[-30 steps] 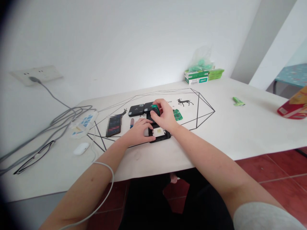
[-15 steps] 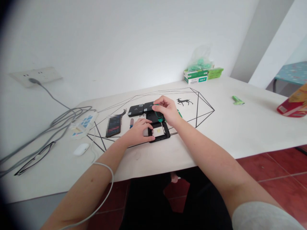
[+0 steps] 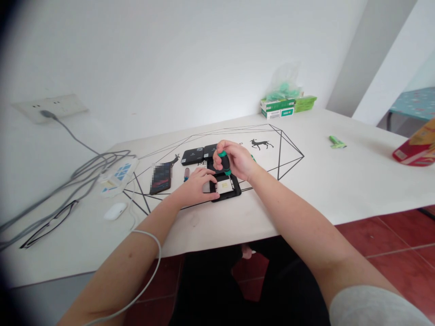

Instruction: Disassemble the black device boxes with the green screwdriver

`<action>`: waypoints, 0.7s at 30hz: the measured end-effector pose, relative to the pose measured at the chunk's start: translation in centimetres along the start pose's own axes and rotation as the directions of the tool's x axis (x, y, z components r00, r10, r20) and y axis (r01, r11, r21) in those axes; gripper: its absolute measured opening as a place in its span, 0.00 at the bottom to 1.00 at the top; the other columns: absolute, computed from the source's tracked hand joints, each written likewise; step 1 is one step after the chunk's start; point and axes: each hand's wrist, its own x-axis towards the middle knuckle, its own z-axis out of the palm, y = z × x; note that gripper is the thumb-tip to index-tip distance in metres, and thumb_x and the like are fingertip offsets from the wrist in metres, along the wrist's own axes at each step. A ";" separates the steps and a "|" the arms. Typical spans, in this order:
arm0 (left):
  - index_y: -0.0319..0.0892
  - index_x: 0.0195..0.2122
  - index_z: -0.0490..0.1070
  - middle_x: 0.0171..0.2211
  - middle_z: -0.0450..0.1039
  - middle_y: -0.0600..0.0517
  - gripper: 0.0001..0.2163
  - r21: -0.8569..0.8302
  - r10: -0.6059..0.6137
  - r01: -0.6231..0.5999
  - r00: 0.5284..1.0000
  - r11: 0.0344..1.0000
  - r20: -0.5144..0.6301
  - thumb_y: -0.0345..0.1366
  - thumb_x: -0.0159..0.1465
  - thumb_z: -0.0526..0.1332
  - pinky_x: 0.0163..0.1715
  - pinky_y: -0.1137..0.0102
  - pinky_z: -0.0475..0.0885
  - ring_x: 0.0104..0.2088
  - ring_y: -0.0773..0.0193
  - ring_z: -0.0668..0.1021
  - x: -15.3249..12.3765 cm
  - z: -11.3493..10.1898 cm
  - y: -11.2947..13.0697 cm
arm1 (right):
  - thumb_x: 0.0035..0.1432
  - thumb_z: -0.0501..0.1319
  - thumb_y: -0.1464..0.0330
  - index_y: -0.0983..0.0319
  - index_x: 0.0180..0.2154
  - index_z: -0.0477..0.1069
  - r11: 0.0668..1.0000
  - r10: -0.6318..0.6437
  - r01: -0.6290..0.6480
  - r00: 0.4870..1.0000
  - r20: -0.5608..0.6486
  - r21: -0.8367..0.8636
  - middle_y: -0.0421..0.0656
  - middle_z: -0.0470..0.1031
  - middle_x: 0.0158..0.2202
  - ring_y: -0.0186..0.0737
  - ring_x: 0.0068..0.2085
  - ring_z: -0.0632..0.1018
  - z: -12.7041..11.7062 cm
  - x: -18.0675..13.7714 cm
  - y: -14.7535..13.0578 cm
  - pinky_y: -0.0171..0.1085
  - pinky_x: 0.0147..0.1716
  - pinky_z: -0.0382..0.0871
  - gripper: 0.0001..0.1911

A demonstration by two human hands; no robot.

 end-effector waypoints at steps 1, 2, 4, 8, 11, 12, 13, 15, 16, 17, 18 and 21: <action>0.46 0.42 0.78 0.58 0.72 0.43 0.18 -0.002 0.002 -0.002 1.000 1.000 -0.002 0.54 0.60 0.71 0.65 0.47 0.65 0.62 0.44 0.69 0.0 0.0 0.0 | 0.51 0.60 0.68 0.57 0.30 0.63 1.000 -0.011 0.010 1.000 0.004 0.007 0.35 0.68 0.21 0.35 0.22 0.68 0.0 0.0 0.0 0.38 0.28 0.65 0.05; 0.46 0.42 0.78 0.58 0.72 0.43 0.18 -0.004 0.005 -0.005 1.000 1.000 -0.004 0.54 0.60 0.71 0.65 0.47 0.65 0.62 0.44 0.69 0.0 0.0 0.0 | 0.53 0.61 0.66 0.57 0.30 0.63 1.000 -0.021 0.021 1.000 -0.002 0.012 0.35 0.68 0.21 0.35 0.22 0.67 0.0 0.0 0.1 0.38 0.27 0.63 0.06; 0.46 0.42 0.78 0.58 0.72 0.43 0.18 -0.008 0.010 -0.011 1.000 1.000 -0.005 0.54 0.61 0.71 0.65 0.46 0.65 0.62 0.44 0.69 0.0 0.0 0.0 | 0.55 0.64 0.59 0.57 0.30 0.63 0.999 -0.050 0.050 0.998 -0.047 0.000 0.35 0.69 0.24 0.34 0.22 0.66 0.0 0.0 0.3 0.37 0.27 0.63 0.12; 0.46 0.42 0.78 0.58 0.72 0.43 0.18 -0.005 0.015 -0.015 1.000 1.000 -0.005 0.54 0.61 0.71 0.65 0.47 0.65 0.62 0.44 0.69 0.0 0.0 0.0 | 0.46 0.77 0.56 0.58 0.31 0.65 0.991 -0.095 0.082 0.987 -0.129 -0.108 0.35 0.72 0.33 0.30 0.25 0.70 -0.1 0.1 0.7 0.35 0.28 0.64 0.23; 0.46 0.42 0.78 0.58 0.72 0.43 0.18 -0.005 0.011 -0.011 1.000 1.000 -0.003 0.54 0.61 0.71 0.65 0.47 0.65 0.62 0.45 0.69 0.0 -0.1 0.1 | 0.47 0.78 0.54 0.59 0.33 0.71 0.985 -0.078 0.063 0.993 -0.089 -0.158 0.36 0.73 0.31 0.33 0.28 0.74 -0.5 0.1 0.7 0.36 0.30 0.68 0.22; 0.46 0.42 0.78 0.58 0.72 0.43 0.18 -0.007 0.009 -0.009 1.000 1.000 -0.003 0.54 0.61 0.71 0.65 0.47 0.65 0.62 0.44 0.69 0.0 -0.1 0.1 | 0.48 0.77 0.53 0.59 0.34 0.73 0.985 -0.067 0.055 0.995 -0.067 -0.164 0.37 0.73 0.30 0.34 0.29 0.74 -0.7 0.0 0.7 0.36 0.30 0.69 0.22; 0.46 0.42 0.78 0.58 0.72 0.43 0.18 -0.008 0.009 -0.009 1.000 1.000 -0.004 0.54 0.61 0.71 0.65 0.47 0.65 0.62 0.44 0.69 0.0 -0.1 0.1 | 0.49 0.77 0.52 0.59 0.35 0.74 0.985 -0.053 0.044 0.997 -0.049 -0.165 0.38 0.74 0.29 0.35 0.29 0.75 -0.7 0.0 0.6 0.36 0.31 0.69 0.22; 0.46 0.42 0.78 0.57 0.72 0.43 0.18 -0.012 0.010 -0.010 1.000 1.000 -0.007 0.54 0.60 0.71 0.65 0.47 0.65 0.62 0.44 0.69 0.0 -0.2 0.2 | 0.50 0.76 0.50 0.60 0.36 0.76 0.988 -0.019 0.014 0.999 -0.033 -0.151 0.39 0.75 0.30 0.36 0.30 0.76 -0.8 -0.1 0.4 0.36 0.31 0.70 0.23; 0.46 0.42 0.78 0.57 0.72 0.43 0.18 -0.013 0.011 -0.011 1.000 1.000 -0.009 0.54 0.60 0.71 0.65 0.46 0.65 0.62 0.44 0.69 0.0 -0.2 0.2 | 0.50 0.75 0.49 0.60 0.36 0.76 0.991 -0.002 -0.002 1.000 -0.031 -0.136 0.39 0.75 0.32 0.36 0.30 0.76 -0.8 -0.1 0.3 0.36 0.30 0.71 0.24; 0.46 0.42 0.78 0.57 0.72 0.43 0.18 -0.015 0.011 -0.011 1.000 1.000 -0.010 0.54 0.60 0.71 0.65 0.46 0.65 0.62 0.43 0.69 0.0 -0.2 0.2 | 0.51 0.75 0.48 0.60 0.37 0.75 0.993 0.013 -0.016 1.000 -0.029 -0.118 0.39 0.75 0.32 0.36 0.30 0.77 -0.7 -0.1 0.2 0.36 0.31 0.71 0.24; 0.46 0.42 0.78 0.57 0.72 0.43 0.18 -0.015 0.011 -0.011 1.000 1.000 -0.010 0.54 0.60 0.71 0.65 0.45 0.66 0.62 0.43 0.69 0.0 -0.2 0.2 | 0.53 0.74 0.48 0.59 0.38 0.75 0.995 0.023 -0.026 0.999 -0.025 -0.098 0.38 0.75 0.33 0.35 0.30 0.77 -0.6 -0.1 0.2 0.36 0.31 0.71 0.24; 0.47 0.43 0.78 0.58 0.72 0.43 0.18 -0.016 0.008 -0.008 1.000 1.000 -0.006 0.54 0.60 0.71 0.65 0.45 0.65 0.62 0.43 0.69 0.0 -0.1 0.1 | 0.56 0.71 0.48 0.58 0.38 0.71 0.997 0.047 -0.047 0.999 0.003 -0.053 0.37 0.73 0.31 0.35 0.29 0.75 -0.6 0.0 0.5 0.36 0.31 0.70 0.22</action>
